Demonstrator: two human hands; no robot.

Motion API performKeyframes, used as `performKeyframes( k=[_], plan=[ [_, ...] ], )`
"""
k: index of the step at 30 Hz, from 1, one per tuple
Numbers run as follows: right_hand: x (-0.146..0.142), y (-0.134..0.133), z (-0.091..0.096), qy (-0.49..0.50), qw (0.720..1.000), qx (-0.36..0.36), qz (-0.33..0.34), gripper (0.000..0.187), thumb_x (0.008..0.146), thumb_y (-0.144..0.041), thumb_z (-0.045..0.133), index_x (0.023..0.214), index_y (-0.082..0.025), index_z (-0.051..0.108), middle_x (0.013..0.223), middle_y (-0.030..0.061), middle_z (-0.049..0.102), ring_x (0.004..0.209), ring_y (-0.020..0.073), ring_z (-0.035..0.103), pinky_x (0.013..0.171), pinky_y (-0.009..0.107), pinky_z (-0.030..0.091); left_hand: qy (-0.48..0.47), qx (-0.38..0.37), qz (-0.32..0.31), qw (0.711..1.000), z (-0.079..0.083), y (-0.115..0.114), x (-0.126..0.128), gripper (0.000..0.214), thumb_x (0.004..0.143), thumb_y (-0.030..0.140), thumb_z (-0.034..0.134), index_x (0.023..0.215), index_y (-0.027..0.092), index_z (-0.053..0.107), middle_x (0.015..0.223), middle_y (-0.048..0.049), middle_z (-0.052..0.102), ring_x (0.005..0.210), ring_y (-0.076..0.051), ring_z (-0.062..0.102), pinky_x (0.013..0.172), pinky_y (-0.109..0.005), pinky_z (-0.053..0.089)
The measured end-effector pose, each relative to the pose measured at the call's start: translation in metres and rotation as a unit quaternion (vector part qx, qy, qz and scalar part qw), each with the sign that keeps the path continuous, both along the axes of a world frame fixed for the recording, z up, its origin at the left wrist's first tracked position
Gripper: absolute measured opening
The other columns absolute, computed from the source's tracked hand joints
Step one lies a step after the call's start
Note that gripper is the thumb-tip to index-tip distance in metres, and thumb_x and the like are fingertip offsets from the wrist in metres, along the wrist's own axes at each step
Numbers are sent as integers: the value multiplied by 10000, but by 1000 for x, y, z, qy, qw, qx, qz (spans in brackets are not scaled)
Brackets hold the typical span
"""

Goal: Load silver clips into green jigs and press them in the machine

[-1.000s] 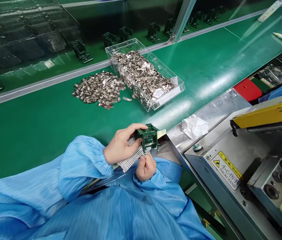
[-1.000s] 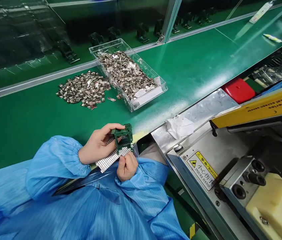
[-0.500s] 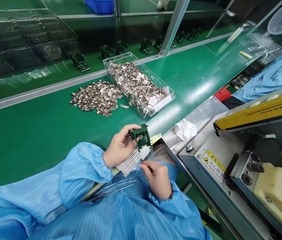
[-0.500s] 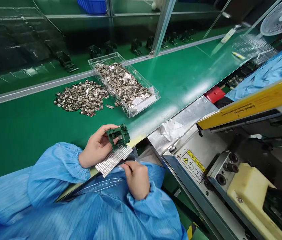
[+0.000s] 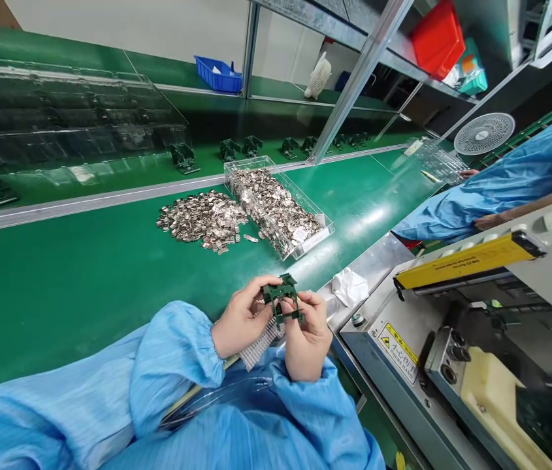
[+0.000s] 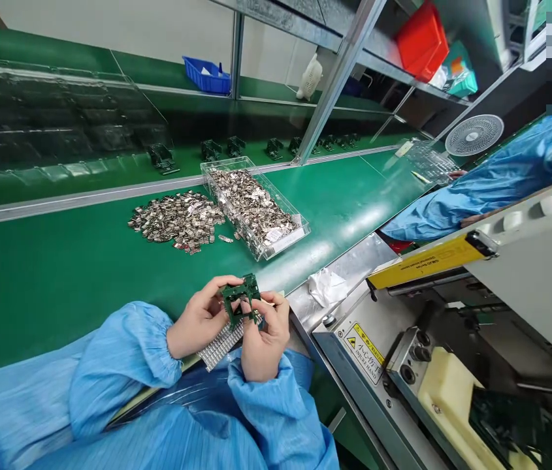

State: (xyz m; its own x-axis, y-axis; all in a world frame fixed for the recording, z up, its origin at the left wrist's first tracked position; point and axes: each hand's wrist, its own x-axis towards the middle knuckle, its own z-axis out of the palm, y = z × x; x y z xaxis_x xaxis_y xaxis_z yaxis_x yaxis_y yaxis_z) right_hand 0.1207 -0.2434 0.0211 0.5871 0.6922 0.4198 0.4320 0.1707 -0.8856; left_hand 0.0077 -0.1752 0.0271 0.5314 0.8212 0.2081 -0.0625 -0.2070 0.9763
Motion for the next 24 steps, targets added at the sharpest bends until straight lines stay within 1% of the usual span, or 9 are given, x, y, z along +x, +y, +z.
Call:
performKeyframes(
  k=[2, 5, 9, 12, 14, 17, 21, 24],
  plan=[
    [-4, 1, -1, -4, 1000, -13, -18, 49, 831, -243, 685, 828, -199, 708, 1024, 65, 551, 965, 211, 576, 836, 379, 493, 2, -3, 0, 1000, 1, -1, 0, 305, 875, 184, 522, 1180, 182, 517, 855, -24, 638, 559, -73, 478, 498, -182, 375],
    [-9, 2, 0, -17, 999, -21, -34, 76, 840, -264, 674, 820, -192, 692, 1035, 66, 555, 966, 212, 581, 831, 372, 496, 7, 4, 6, 1000, 2, -1, 0, 324, 852, 156, 522, 1175, 179, 517, 890, -32, 638, 561, -69, 485, 506, -181, 386],
    [-14, 3, 0, -47, 997, -2, -55, 85, 873, -259, 635, 846, -189, 675, 1037, 70, 563, 994, 206, 573, 861, 364, 486, 2, 7, 11, 1000, 3, -2, -1, 327, 843, 164, 536, 1169, 177, 518, 894, -25, 623, 539, -55, 469, 484, -170, 370],
    [-16, 4, 0, -39, 997, 4, -62, 99, 885, -272, 615, 844, -188, 648, 1012, 72, 574, 995, 206, 569, 858, 365, 486, 11, 12, 15, 1000, 3, -5, -1, 324, 842, 169, 547, 1165, 180, 523, 879, -13, 623, 502, -45, 424, 465, -169, 350],
    [-17, 4, 1, 4, 999, 5, -51, 124, 877, -294, 622, 813, -189, 606, 1007, 72, 576, 986, 204, 573, 842, 359, 496, 14, 17, 12, 1000, 3, -5, -2, 327, 846, 166, 546, 1172, 185, 523, 873, -12, 628, 535, -60, 462, 489, -175, 375],
    [-13, 4, 2, 121, 992, 16, -10, 172, 834, -316, 664, 835, -198, 538, 981, 60, 586, 928, 185, 596, 795, 328, 517, 21, 27, 8, 999, 3, -5, -3, 322, 859, 183, 547, 1180, 188, 528, 893, -25, 640, 624, -93, 527, 552, -192, 425],
    [0, -1, 4, 240, 967, -16, 77, 309, 768, -334, 720, 970, -202, 528, 900, 37, 613, 830, 164, 606, 729, 287, 514, 32, 39, -9, 999, 7, -7, -6, 317, 865, 222, 564, 1179, 187, 546, 977, -51, 662, 694, -116, 573, 608, -213, 469],
    [7, -7, 8, 309, 943, -12, 122, 374, 713, -326, 760, 976, -207, 524, 873, 23, 616, 793, 151, 601, 713, 270, 504, 37, 27, -39, 998, 13, -12, -7, 318, 877, 225, 553, 1192, 186, 541, 1051, -73, 660, 809, -143, 628, 700, -236, 514]
  ],
)
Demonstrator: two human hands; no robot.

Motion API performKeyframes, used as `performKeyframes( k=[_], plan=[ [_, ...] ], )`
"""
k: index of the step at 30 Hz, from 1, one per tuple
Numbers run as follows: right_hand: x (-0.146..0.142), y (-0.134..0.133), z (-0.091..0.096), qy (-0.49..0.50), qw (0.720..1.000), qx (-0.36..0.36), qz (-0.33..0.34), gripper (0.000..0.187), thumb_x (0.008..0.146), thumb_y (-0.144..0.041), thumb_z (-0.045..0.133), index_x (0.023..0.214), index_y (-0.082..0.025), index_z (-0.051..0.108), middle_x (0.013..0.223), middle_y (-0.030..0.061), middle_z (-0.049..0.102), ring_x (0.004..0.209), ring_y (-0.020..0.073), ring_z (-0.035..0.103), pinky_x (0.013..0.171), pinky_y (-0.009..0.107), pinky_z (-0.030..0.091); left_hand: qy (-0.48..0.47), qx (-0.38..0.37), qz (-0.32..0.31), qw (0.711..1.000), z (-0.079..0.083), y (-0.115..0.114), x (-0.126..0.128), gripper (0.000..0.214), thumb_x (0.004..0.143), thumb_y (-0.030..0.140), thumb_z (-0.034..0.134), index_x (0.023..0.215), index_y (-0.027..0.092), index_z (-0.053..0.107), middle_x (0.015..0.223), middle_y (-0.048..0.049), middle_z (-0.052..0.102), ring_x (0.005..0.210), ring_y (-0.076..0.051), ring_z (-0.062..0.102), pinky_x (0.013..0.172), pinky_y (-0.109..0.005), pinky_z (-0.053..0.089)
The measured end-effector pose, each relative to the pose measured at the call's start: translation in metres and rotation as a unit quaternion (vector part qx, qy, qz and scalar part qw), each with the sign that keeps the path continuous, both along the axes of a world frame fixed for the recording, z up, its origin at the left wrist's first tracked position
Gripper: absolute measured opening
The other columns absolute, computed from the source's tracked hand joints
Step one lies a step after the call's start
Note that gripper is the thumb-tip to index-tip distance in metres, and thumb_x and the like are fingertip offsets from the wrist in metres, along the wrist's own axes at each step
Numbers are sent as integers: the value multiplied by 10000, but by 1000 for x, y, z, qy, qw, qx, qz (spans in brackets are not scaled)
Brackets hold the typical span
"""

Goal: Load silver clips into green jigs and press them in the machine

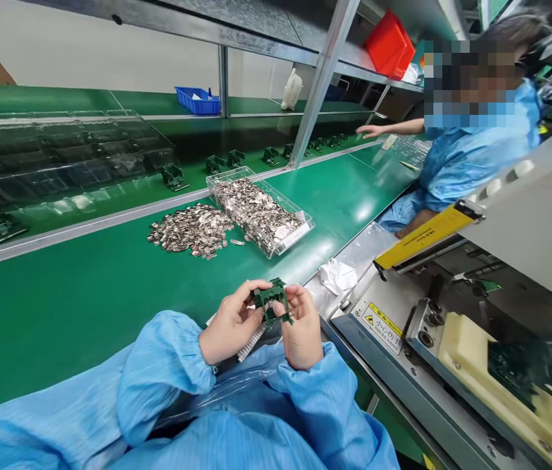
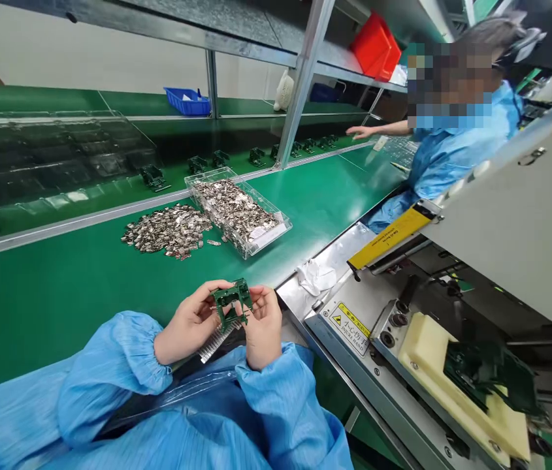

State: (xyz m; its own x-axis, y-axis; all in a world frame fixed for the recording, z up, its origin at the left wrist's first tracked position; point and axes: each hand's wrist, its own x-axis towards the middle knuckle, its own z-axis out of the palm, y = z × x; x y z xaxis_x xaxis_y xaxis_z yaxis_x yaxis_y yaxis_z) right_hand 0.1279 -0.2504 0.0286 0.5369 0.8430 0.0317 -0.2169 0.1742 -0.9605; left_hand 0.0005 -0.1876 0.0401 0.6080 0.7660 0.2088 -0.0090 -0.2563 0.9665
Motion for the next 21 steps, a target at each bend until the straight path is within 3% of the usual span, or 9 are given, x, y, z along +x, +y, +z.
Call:
performKeyframes(
  k=[5, 10, 12, 15, 18, 21],
  plan=[
    [4, -11, 5, 53, 999, 6, 3, 425, 630, -252, 819, 918, -219, 508, 833, -14, 606, 758, 132, 601, 721, 251, 504, 41, 18, -44, 998, 15, -10, 3, 300, 893, 230, 522, 1190, 185, 531, 1062, -82, 659, 839, -153, 654, 717, -252, 546],
    [29, -41, 15, 22, 999, 38, 11, 366, 699, -276, 779, 956, -230, 522, 867, 10, 644, 798, 166, 641, 716, 279, 542, 50, 49, -127, 989, 34, -16, 19, 314, 894, 210, 506, 1207, 196, 512, 1100, -82, 658, 905, -164, 663, 762, -252, 560],
    [46, -65, 24, -64, 996, 54, 15, 440, 748, -258, 742, 1139, -244, 540, 1068, 71, 658, 965, 212, 643, 787, 329, 555, 65, 61, -167, 982, 44, -17, 32, 329, 900, 207, 496, 1228, 199, 505, 1103, -85, 659, 892, -164, 664, 750, -247, 558],
    [67, -109, 43, -231, 972, 50, -8, 707, 763, -241, 752, 1394, -288, 435, 1403, 108, 494, 1256, 283, 501, 990, 438, 480, 109, 119, -240, 957, 62, -23, 59, 347, 881, 165, 505, 1225, 209, 526, 1095, -70, 671, 879, -166, 658, 750, -254, 548],
    [83, -157, 57, -336, 938, 40, -69, 661, 755, -258, 779, 1353, -311, 501, 1357, 87, 539, 1270, 303, 487, 1079, 507, 391, 96, 143, -357, 918, 80, -35, 95, 413, 868, 139, 515, 1273, 221, 500, 1126, -72, 672, 920, -175, 662, 766, -266, 550],
    [101, -209, 63, -320, 930, 29, -181, 615, 716, -346, 815, 1278, -290, 572, 1238, 108, 614, 1163, 319, 571, 999, 515, 468, 37, 95, -475, 874, 93, -54, 142, 556, 878, 197, 564, 1395, 220, 360, 1167, -105, 663, 996, -200, 671, 826, -313, 561]
  ],
)
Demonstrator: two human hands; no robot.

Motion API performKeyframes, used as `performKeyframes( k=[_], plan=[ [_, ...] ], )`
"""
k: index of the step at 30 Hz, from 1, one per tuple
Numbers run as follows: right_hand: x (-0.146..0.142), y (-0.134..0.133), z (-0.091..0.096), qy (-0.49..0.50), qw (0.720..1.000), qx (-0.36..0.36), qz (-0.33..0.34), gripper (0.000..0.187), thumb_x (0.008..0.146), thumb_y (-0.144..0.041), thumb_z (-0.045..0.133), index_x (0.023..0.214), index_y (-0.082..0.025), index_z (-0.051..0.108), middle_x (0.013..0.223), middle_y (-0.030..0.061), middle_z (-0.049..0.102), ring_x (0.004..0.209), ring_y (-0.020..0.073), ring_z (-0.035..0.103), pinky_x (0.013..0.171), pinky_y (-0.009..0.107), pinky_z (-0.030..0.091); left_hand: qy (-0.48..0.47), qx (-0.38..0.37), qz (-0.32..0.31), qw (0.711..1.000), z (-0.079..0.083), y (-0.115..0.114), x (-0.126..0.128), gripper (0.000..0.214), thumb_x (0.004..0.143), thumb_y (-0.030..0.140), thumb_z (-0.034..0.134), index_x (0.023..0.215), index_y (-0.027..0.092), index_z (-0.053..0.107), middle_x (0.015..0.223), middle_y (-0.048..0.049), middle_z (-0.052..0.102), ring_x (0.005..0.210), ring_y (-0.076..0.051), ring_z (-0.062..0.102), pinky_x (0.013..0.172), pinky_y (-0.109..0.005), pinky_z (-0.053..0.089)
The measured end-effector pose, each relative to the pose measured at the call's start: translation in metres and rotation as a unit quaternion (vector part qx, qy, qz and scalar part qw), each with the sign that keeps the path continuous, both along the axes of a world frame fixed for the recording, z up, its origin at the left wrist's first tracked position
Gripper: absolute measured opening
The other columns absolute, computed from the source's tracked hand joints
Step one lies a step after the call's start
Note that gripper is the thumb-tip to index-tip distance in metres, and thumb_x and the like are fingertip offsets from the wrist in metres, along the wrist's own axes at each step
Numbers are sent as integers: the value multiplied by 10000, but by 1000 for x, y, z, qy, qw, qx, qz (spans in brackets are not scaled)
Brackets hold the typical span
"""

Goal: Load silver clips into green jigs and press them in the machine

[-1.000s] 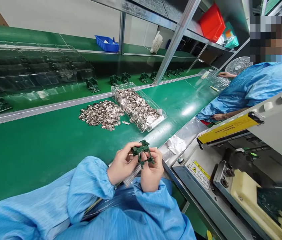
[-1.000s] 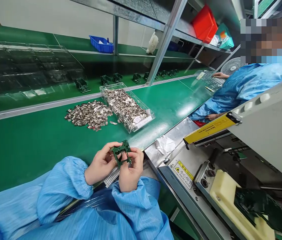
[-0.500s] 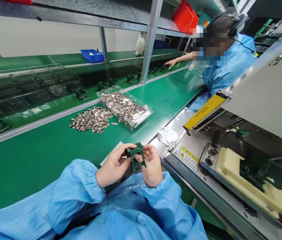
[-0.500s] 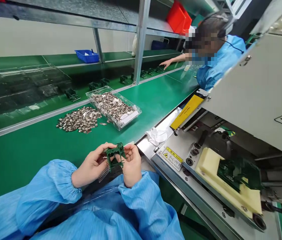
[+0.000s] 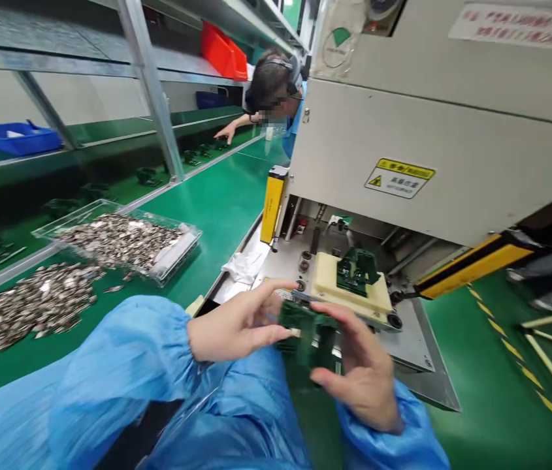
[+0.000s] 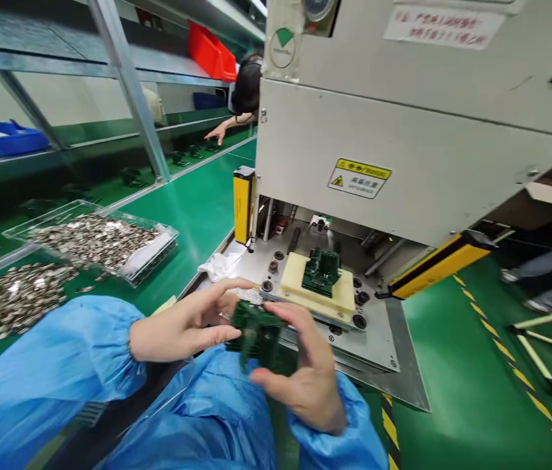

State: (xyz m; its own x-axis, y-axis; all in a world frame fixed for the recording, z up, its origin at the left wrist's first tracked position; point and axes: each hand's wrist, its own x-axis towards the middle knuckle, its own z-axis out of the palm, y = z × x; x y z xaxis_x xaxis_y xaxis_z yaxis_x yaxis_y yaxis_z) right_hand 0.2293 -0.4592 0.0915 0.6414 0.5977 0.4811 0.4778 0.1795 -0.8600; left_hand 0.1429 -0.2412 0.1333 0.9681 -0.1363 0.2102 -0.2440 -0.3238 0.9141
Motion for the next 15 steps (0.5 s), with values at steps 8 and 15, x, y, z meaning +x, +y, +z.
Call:
performKeyframes(
  k=[8, 15],
  plan=[
    [71, -79, 14, 34, 911, 170, -375, 512, 678, -401, 799, 1138, -252, 632, 1190, 68, 632, 1086, 271, 612, 1015, 544, 439, -69, 92, 77, 990, 11, -59, 139, 776, 702, 372, 773, 1350, 90, 453, 1329, -225, 548, 1247, -367, 512, 1061, -529, 410],
    [113, -52, 36, -22, 966, -72, -249, 623, 641, -435, 819, 1186, -208, 620, 1108, 94, 672, 1013, 249, 639, 932, 417, 509, -39, -105, 98, 989, 15, -10, 91, 689, 665, 269, 802, 1277, 133, 515, 1043, -113, 658, 966, -217, 646, 863, -369, 554]
  ],
)
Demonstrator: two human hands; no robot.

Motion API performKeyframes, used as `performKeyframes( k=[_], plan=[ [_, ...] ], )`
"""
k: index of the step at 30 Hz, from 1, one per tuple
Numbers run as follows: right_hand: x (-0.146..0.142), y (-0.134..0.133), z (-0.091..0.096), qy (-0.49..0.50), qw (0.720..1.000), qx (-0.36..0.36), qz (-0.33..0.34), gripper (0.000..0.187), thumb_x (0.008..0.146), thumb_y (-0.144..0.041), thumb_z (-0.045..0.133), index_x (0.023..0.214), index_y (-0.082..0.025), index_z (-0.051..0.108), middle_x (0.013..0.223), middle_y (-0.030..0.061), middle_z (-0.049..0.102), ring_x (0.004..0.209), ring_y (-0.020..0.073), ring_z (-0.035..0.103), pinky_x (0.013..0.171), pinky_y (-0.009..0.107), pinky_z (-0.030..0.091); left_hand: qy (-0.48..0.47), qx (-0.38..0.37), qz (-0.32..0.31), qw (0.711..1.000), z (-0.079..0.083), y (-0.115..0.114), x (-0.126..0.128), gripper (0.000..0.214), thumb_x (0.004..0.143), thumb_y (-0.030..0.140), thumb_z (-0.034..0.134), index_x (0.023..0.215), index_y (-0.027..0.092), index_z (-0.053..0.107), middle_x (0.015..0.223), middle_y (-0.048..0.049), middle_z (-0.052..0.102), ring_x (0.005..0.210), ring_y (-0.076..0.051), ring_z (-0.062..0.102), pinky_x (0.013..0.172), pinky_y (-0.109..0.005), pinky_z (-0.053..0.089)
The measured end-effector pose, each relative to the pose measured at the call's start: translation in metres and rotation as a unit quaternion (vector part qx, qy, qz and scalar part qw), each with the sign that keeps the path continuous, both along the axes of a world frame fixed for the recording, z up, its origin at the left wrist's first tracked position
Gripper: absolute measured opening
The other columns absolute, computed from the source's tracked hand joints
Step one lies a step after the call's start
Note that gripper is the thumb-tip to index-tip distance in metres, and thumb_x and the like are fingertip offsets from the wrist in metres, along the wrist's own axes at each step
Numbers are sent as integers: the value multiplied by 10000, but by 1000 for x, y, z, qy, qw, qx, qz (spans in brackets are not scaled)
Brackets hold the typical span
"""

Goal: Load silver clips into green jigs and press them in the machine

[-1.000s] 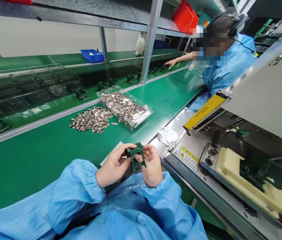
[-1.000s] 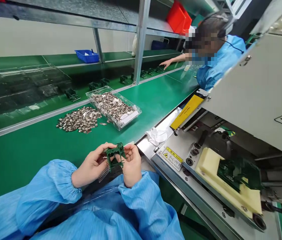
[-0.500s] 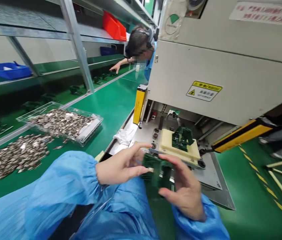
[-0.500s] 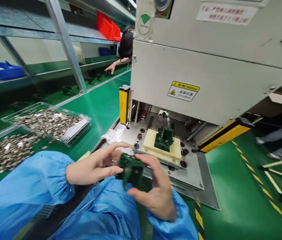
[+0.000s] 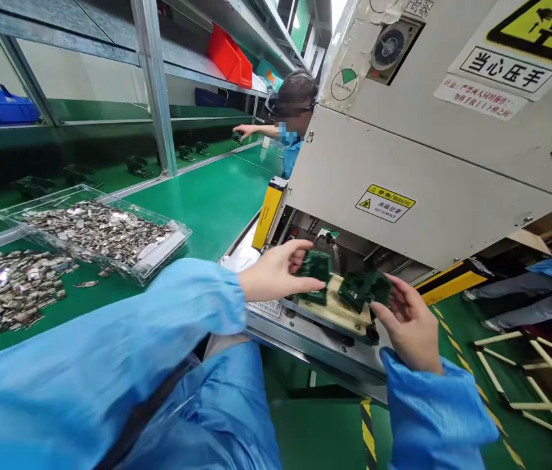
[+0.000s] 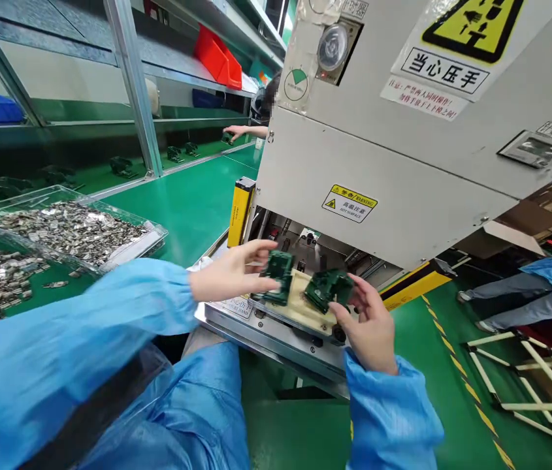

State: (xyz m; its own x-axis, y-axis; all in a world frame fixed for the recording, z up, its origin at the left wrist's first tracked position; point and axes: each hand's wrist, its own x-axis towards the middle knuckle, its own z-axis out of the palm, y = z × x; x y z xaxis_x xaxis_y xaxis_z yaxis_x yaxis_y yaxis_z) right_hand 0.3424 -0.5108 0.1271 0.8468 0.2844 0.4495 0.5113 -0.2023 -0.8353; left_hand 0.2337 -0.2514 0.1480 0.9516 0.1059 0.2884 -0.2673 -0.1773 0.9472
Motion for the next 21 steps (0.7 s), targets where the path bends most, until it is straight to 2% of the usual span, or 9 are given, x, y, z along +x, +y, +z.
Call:
performKeyframes(
  k=[2, 5, 9, 11, 13, 15, 16, 18, 21],
  plan=[
    [10, 15, 7, 9, 996, -63, 61, 589, 646, -453, 809, 1161, -221, 640, 1042, 77, 691, 940, 234, 652, 866, 386, 533, 36, 13, -28, 999, -5, 29, -38, 602, 671, 247, 794, 1218, 148, 563, 992, -80, 663, 912, -190, 659, 826, -337, 568],
    [21, 31, 14, 29, 986, -113, 117, 526, 648, -469, 803, 1095, -223, 676, 968, 68, 712, 906, 246, 661, 839, 392, 536, 114, 59, -27, 991, -19, 63, -90, 549, 660, 261, 800, 1170, 185, 608, 1010, -65, 676, 928, -201, 673, 863, -356, 568],
    [19, 30, 14, -6, 982, -152, 108, 574, 669, -506, 776, 1158, -230, 659, 1090, 78, 691, 1047, 281, 629, 947, 441, 481, 207, 71, -6, 976, -49, 77, -119, 565, 632, 264, 806, 1163, 218, 619, 1197, -84, 644, 1134, -255, 621, 1018, -437, 483],
    [12, 15, 6, -57, 985, -153, 59, 611, 724, -542, 713, 1244, -241, 602, 1246, 89, 626, 1187, 290, 555, 1013, 460, 426, 224, 73, -10, 972, -65, 75, -117, 597, 597, 271, 823, 1159, 231, 625, 1363, -96, 542, 1264, -288, 530, 1063, -453, 436],
    [3, -10, -8, -69, 986, -138, -55, 614, 775, -577, 630, 1280, -234, 563, 1311, 107, 583, 1232, 290, 524, 1019, 473, 417, 227, 73, -31, 971, -76, 74, -111, 625, 572, 290, 841, 1160, 252, 632, 1456, -88, 456, 1335, -310, 455, 1088, -462, 406],
    [-8, -41, -28, 2, 973, -104, -208, 612, 741, -622, 616, 1192, -208, 613, 1180, 127, 653, 1119, 304, 595, 937, 482, 475, 222, 72, -51, 971, -82, 73, -104, 640, 577, 328, 843, 1177, 265, 631, 1451, -82, 469, 1342, -319, 447, 1106, -477, 378],
    [-14, -56, -40, 62, 959, -82, -265, 612, 672, -649, 653, 1082, -195, 658, 1041, 127, 695, 1023, 316, 630, 877, 486, 505, 220, 74, -57, 971, -84, 74, -103, 646, 591, 350, 836, 1196, 271, 624, 1439, -79, 488, 1338, -322, 453, 1113, -486, 366],
    [-26, -81, -64, 169, 943, -36, -283, 591, 543, -678, 715, 859, -180, 687, 772, 110, 704, 831, 327, 665, 749, 479, 548, 217, 88, -69, 970, -84, 78, -102, 666, 619, 382, 819, 1241, 282, 606, 1424, -69, 513, 1328, -327, 466, 1120, -498, 349],
    [-46, -99, -90, 205, 933, 21, -294, 617, 529, -759, 676, 763, -188, 657, 701, 99, 702, 717, 298, 682, 657, 431, 574, 215, 121, -82, 966, -82, 87, -100, 696, 615, 382, 820, 1269, 293, 600, 1393, -58, 553, 1294, -336, 503, 1110, -494, 360]
  ],
)
